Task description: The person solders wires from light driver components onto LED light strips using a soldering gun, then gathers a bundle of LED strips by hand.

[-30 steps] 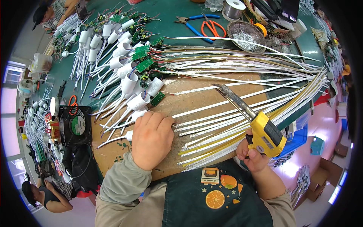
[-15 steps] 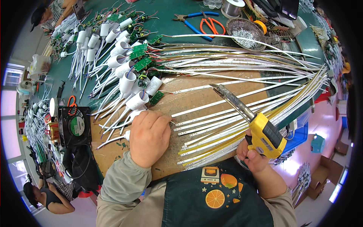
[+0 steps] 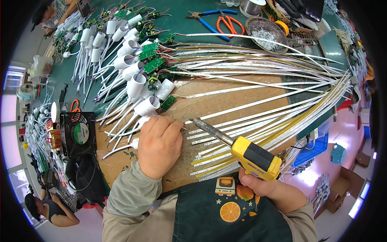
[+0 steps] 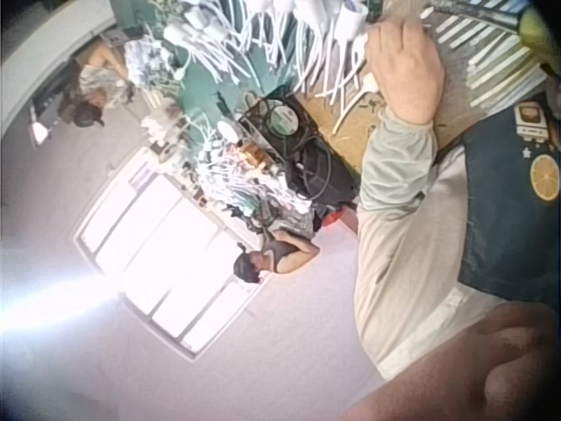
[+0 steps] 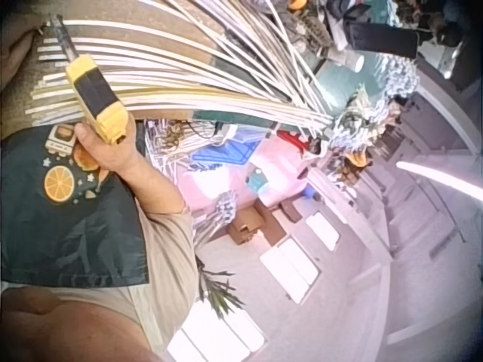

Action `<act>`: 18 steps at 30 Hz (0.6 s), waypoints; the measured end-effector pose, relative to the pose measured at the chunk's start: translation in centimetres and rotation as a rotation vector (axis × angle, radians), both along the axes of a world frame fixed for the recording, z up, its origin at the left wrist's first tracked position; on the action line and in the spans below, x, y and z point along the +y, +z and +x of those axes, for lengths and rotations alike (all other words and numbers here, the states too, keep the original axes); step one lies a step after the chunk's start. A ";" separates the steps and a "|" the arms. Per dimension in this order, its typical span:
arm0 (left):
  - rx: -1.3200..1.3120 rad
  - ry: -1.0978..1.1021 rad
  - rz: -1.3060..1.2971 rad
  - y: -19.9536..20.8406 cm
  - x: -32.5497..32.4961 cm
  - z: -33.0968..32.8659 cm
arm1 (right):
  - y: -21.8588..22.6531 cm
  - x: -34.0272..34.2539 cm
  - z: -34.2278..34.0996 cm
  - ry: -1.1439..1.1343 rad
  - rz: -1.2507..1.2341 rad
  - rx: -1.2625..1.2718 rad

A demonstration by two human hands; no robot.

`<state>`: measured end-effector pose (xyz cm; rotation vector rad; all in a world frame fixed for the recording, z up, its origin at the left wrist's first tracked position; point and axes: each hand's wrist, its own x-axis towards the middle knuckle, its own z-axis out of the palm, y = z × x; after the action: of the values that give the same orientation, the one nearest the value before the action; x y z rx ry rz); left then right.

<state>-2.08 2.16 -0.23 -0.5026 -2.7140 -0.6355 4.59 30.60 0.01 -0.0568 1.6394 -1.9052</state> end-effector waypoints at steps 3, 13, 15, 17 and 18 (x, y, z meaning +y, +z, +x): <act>-0.001 0.007 0.005 0.3 0.0 -0.1 | 0.0 -0.5 -0.2 -0.026 -0.037 -0.081; -0.001 0.015 0.008 0.2 0.0 -0.1 | -0.4 -0.7 -0.3 0.015 0.076 0.029; -0.002 0.014 0.006 0.3 0.1 -0.1 | -0.3 -0.8 -0.1 -0.011 0.067 0.015; -0.003 0.011 0.005 0.2 0.1 0.0 | -0.4 -0.8 -0.1 -0.038 0.058 0.000; -0.004 0.011 0.006 0.2 0.0 0.0 | -0.6 -0.7 -0.1 -0.018 0.058 0.013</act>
<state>-2.11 2.19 -0.01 -0.4853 -2.7160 -0.6431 4.48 29.93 -0.62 -0.0315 1.7086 -1.8725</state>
